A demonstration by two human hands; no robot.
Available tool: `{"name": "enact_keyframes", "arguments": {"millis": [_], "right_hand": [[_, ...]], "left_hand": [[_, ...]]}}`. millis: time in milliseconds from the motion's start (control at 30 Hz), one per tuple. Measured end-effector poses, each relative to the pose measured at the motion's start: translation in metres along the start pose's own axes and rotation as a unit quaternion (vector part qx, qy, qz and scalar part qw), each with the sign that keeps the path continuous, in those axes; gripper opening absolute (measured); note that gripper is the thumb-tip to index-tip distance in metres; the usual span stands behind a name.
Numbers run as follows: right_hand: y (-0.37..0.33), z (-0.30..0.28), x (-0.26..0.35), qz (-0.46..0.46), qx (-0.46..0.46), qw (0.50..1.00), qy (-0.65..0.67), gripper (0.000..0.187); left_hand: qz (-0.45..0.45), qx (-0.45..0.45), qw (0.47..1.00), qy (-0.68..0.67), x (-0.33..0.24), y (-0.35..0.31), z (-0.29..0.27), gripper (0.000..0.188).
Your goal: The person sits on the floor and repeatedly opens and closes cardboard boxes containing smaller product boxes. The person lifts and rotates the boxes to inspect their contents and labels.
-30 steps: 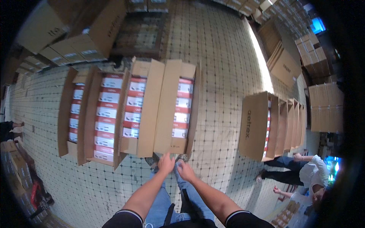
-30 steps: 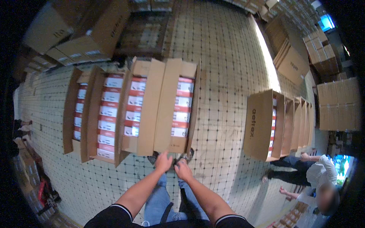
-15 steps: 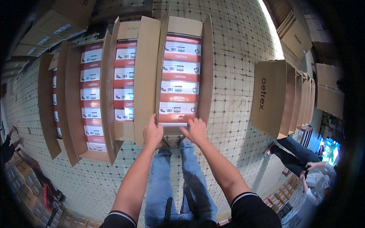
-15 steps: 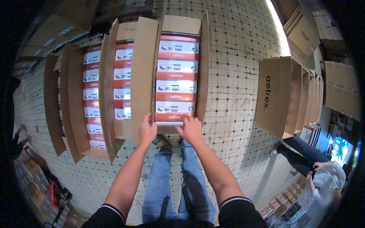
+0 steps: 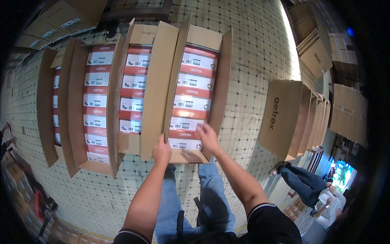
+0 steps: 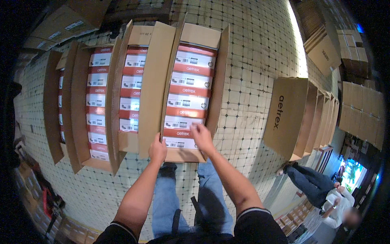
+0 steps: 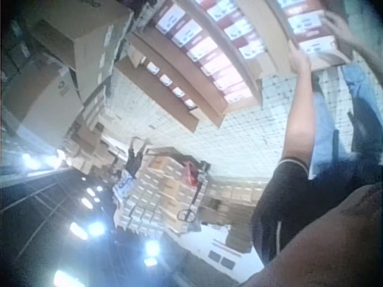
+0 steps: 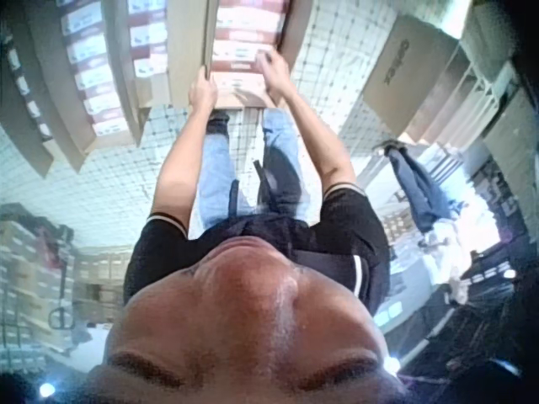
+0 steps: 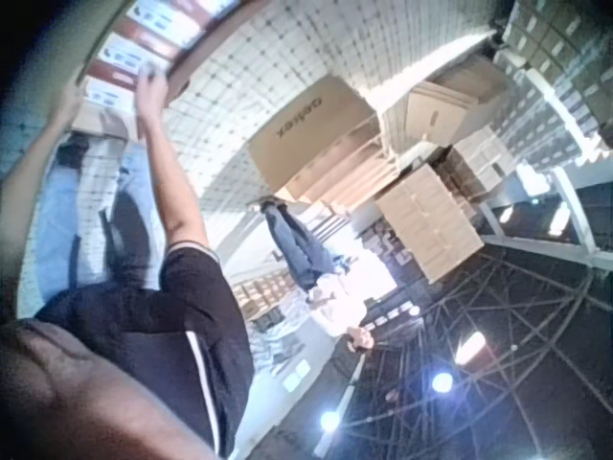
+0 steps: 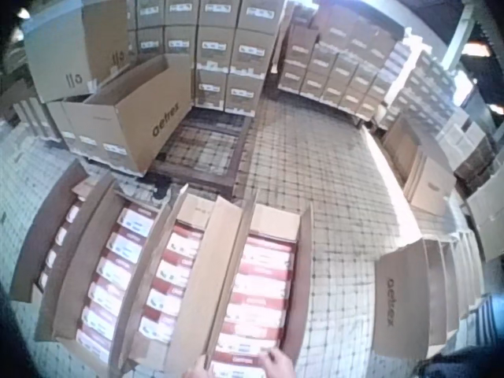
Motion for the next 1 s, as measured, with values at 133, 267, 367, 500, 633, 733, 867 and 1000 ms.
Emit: {"name": "enact_keyframes", "arguments": {"millis": [133, 267, 367, 500, 633, 733, 867, 1000], "right_hand": [[0.142, -0.045, 0.062, 0.034, 0.013, 0.938, 0.344, 0.041], [0.269, -0.083, 0.118, -0.011, 0.003, 0.878, 0.478, 0.068], [0.336, -0.097, 0.141, 0.088, -0.028, 0.804, 0.587, 0.081], [0.364, -0.099, 0.151, 0.163, -0.109, 0.762, 0.617, 0.055], [0.375, -0.112, 0.186, 0.008, -0.238, 0.84, 0.487, 0.039], [0.405, -0.149, 0.231, -0.039, -0.167, 0.882, 0.439, 0.043], [0.408, -0.176, 0.243, -0.067, -0.073, 0.926, 0.364, 0.046], [0.294, -0.167, 0.166, -0.226, 0.008, 0.946, 0.231, 0.024]], "left_hand": [[-0.014, -0.021, 0.999, 0.023, -0.008, -0.001, 0.0, 0.043], [-0.022, -0.032, 0.999, 0.019, -0.009, 0.003, 0.002, 0.042], [-0.031, -0.056, 0.998, 0.022, -0.006, 0.004, 0.002, 0.04], [-0.039, -0.054, 0.998, -0.014, -0.004, 0.002, 0.005, 0.037], [-0.028, -0.068, 0.996, -0.049, -0.004, 0.001, 0.004, 0.036], [-0.019, -0.078, 0.996, -0.04, -0.003, 0.0, 0.003, 0.036], [-0.026, -0.056, 0.997, -0.047, -0.004, 0.002, 0.002, 0.035], [-0.028, -0.055, 0.998, -0.023, -0.004, 0.002, -0.002, 0.034]]}}
Point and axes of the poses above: each hand's wrist, its own y-axis towards the middle knuckle, its own z-axis out of the palm, x = y × z, the point moved 1 cm from there along y, towards the middle knuckle, and after that the axes turned 6 degrees about x, right-handed, at the moved point
